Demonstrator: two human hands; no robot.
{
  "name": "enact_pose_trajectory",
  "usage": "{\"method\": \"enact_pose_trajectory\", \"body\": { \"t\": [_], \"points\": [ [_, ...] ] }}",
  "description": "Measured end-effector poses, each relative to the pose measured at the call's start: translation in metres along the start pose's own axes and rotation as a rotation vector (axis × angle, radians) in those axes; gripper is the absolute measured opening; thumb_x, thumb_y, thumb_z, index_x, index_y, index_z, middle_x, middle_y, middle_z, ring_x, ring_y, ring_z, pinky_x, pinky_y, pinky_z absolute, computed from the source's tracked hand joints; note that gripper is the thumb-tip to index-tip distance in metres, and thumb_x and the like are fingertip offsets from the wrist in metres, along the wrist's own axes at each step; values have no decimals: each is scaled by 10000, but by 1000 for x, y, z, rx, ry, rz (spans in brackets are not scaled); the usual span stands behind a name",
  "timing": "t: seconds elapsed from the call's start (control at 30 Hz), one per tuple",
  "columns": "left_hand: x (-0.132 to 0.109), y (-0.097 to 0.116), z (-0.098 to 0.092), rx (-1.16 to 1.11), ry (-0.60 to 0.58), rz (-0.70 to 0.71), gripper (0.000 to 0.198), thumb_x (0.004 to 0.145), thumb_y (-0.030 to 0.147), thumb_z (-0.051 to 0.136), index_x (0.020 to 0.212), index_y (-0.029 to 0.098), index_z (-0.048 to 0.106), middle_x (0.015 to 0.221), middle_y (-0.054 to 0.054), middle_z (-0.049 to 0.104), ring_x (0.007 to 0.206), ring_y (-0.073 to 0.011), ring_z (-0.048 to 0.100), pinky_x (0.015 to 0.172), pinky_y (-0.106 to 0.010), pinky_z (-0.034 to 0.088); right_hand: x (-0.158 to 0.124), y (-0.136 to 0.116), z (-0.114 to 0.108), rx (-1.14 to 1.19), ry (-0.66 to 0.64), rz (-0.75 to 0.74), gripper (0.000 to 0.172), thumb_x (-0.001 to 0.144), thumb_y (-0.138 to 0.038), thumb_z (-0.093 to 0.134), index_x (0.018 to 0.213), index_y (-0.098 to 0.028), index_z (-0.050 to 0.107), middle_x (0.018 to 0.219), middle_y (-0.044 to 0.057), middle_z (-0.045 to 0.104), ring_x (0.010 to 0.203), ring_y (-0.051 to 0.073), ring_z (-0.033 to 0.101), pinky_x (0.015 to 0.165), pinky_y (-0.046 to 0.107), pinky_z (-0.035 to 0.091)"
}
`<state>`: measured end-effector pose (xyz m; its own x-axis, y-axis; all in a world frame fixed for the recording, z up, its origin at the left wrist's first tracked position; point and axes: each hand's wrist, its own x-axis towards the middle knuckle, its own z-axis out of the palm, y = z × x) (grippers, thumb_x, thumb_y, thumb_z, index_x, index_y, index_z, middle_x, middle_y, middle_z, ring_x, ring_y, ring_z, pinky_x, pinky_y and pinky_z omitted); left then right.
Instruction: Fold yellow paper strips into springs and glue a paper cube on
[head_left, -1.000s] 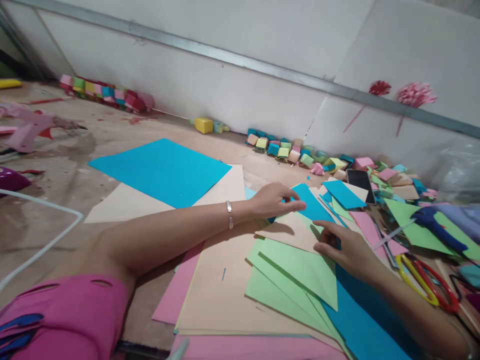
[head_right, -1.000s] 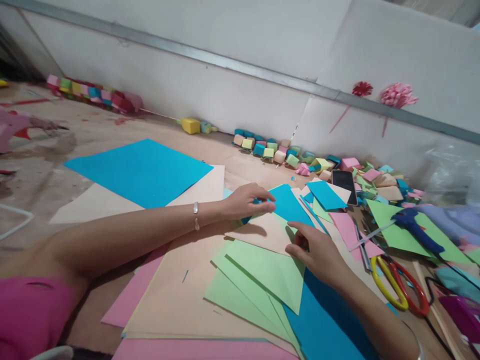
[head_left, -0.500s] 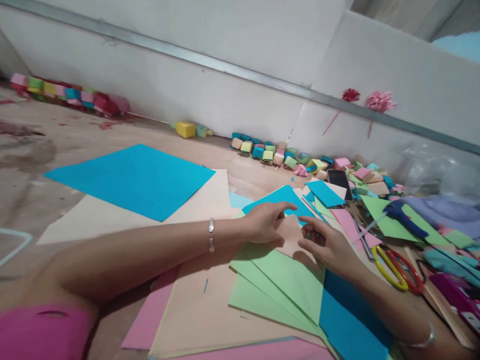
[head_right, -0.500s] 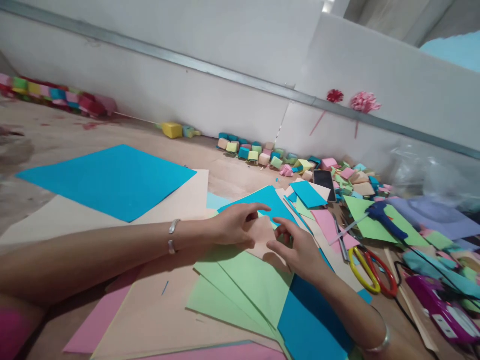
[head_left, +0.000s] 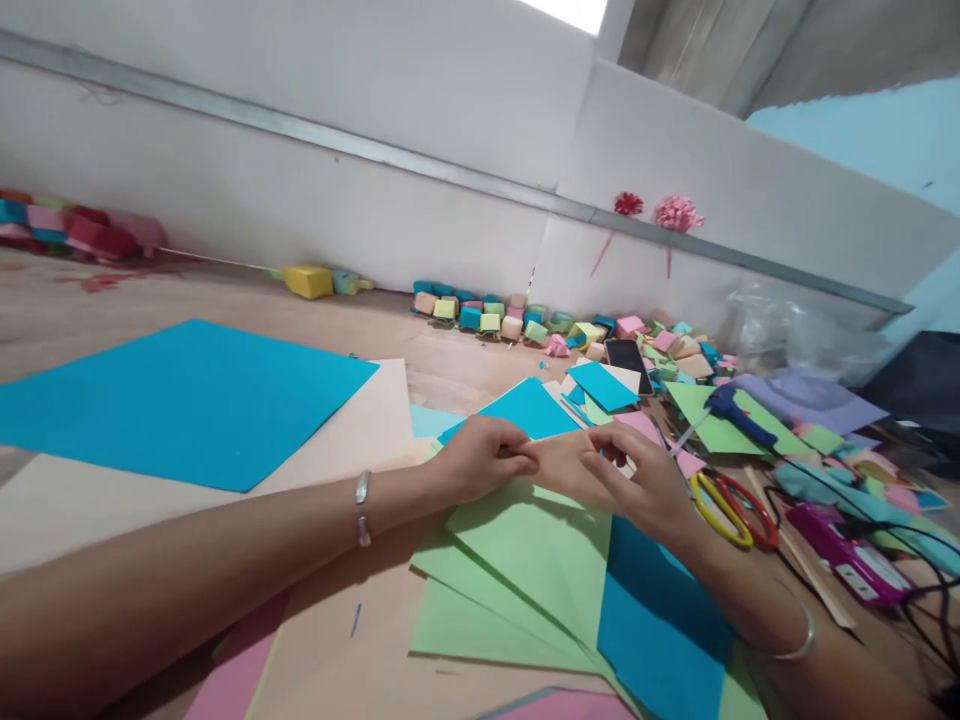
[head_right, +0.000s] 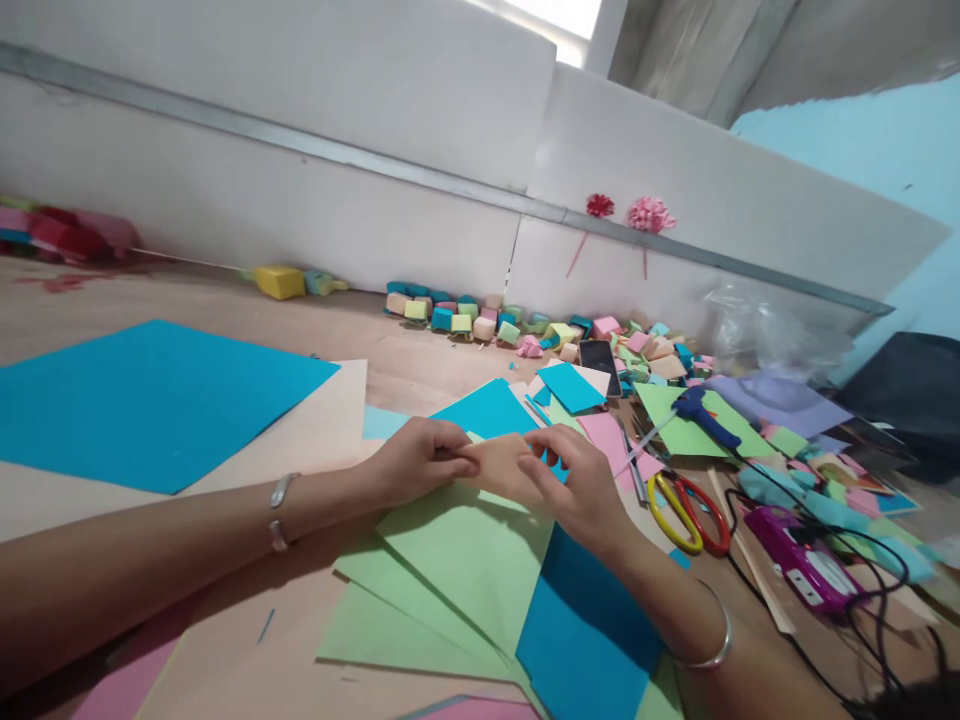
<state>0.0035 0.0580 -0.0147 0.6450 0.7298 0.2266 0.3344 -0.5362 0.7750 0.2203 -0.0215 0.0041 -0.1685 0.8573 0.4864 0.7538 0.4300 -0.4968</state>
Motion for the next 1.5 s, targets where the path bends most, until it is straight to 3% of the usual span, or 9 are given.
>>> {"method": "enact_pose_trajectory", "body": {
  "t": [0.1,0.3,0.53,0.73,1.0,1.17,1.33,1.5],
  "points": [
    [-4,6,3,29,-19,14,216,731,251,643,562,152,550,553,53,451,584,-95,409,551,-219,263,-3,-7,1,-22,101,-17,177,891,-368,562,816,-209,574,735,19,586,671,160,516,625,293,430],
    [-4,8,2,45,25,26,388,731,351,685,498,153,445,522,64,333,542,-86,323,519,-227,221,-5,-12,0,-56,170,-39,176,917,-289,509,762,-211,535,710,18,564,661,160,509,601,281,408],
    [-6,9,2,-120,-19,-53,291,765,284,646,530,156,533,498,50,509,507,-85,486,513,-194,326,1,6,-5,-43,218,86,154,916,-304,505,828,-204,581,782,22,608,709,167,533,632,280,411],
    [-6,8,4,-263,-44,-158,233,778,301,642,597,155,651,548,24,605,472,-93,563,505,-194,404,-1,5,0,45,274,143,140,911,-304,523,870,-202,611,846,31,635,793,183,566,694,295,431],
    [-7,15,5,-324,10,-293,266,729,314,705,530,146,647,466,29,575,429,-83,537,463,-183,377,-3,8,7,80,367,78,112,911,-296,533,875,-210,594,890,49,636,867,206,583,742,317,446],
    [-7,14,5,-332,8,-240,306,839,339,577,622,148,678,537,9,618,458,-79,538,510,-192,403,-1,16,5,23,378,106,146,914,-329,524,870,-204,585,787,12,589,733,167,549,665,284,430],
    [-5,9,5,-297,146,-114,204,773,315,639,657,158,698,658,-10,639,594,-108,565,578,-215,425,3,21,3,-96,389,141,182,914,-353,496,843,-200,566,733,3,581,691,167,549,634,275,408],
    [-5,13,4,-389,248,-228,174,667,320,727,665,146,717,619,-14,630,578,-115,532,542,-224,397,3,18,5,-198,452,108,196,904,-368,494,812,-203,545,722,14,603,668,173,565,609,272,396]
  ]
}}
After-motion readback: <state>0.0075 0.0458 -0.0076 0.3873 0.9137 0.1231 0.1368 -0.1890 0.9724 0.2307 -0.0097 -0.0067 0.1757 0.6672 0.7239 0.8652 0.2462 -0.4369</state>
